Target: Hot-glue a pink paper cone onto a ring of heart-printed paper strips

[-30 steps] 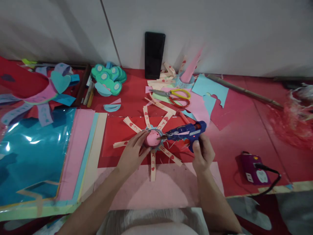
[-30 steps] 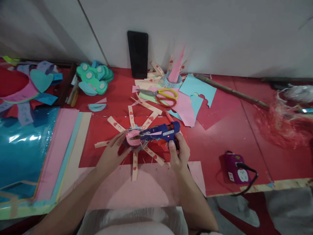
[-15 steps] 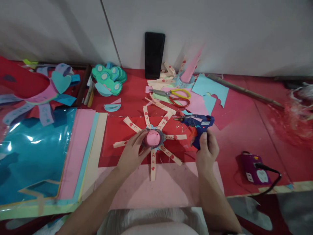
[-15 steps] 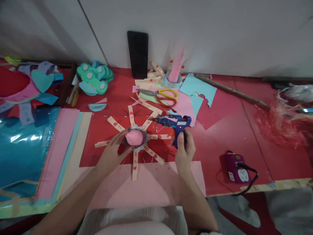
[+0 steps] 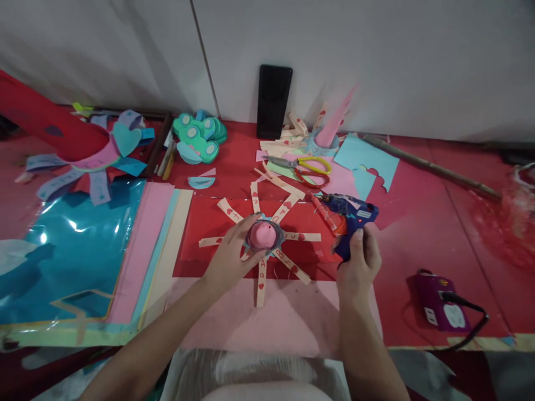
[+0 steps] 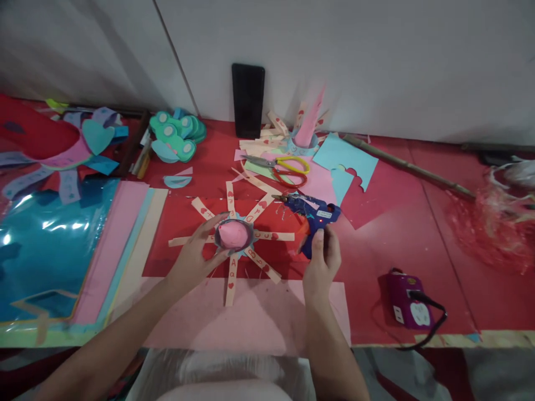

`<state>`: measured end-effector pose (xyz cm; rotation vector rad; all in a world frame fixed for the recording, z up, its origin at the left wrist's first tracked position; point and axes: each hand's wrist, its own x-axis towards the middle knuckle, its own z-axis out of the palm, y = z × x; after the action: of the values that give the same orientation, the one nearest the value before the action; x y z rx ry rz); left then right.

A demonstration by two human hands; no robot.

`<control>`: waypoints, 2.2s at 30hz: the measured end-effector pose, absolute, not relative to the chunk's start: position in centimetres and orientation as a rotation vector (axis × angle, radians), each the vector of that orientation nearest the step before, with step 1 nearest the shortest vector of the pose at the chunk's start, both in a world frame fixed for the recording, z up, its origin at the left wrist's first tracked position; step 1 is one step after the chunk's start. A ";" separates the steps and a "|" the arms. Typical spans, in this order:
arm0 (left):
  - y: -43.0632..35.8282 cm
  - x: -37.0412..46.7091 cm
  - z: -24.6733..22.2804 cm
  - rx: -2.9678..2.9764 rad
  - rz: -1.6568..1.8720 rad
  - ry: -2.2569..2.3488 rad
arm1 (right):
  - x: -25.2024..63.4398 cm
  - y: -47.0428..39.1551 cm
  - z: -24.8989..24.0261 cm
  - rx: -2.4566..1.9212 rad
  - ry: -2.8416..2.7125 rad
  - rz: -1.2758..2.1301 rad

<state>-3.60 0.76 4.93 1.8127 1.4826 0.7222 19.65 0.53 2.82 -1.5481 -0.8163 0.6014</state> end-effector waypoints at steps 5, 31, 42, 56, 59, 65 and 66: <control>2.2 -3.2 6.4 1.874 0.714 1.399 | 19.3 0.9 3.7 -1.485 -0.728 0.639; 6.8 -1.7 6.8 1.540 0.942 1.394 | 19.0 1.1 4.3 -1.402 -0.670 0.685; 6.5 -1.8 7.2 1.589 0.913 1.445 | 19.0 1.2 4.1 -1.460 -0.680 0.673; 1.3 -3.8 6.9 1.769 0.927 1.582 | 19.0 1.0 4.5 -1.398 -0.675 0.702; 1.4 -3.8 7.3 1.834 0.978 1.571 | 19.0 1.0 4.5 -1.401 -0.683 0.707; 2.1 -3.1 7.7 2.117 1.207 1.369 | 19.4 0.9 4.0 -1.472 -0.638 0.662; 2.1 -3.1 7.6 2.188 1.247 1.309 | 19.5 0.9 3.9 -1.480 -0.624 0.657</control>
<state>-3.07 2.13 7.65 2.1877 1.3089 1.2469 19.46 0.88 3.93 -1.4797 -0.6241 0.6570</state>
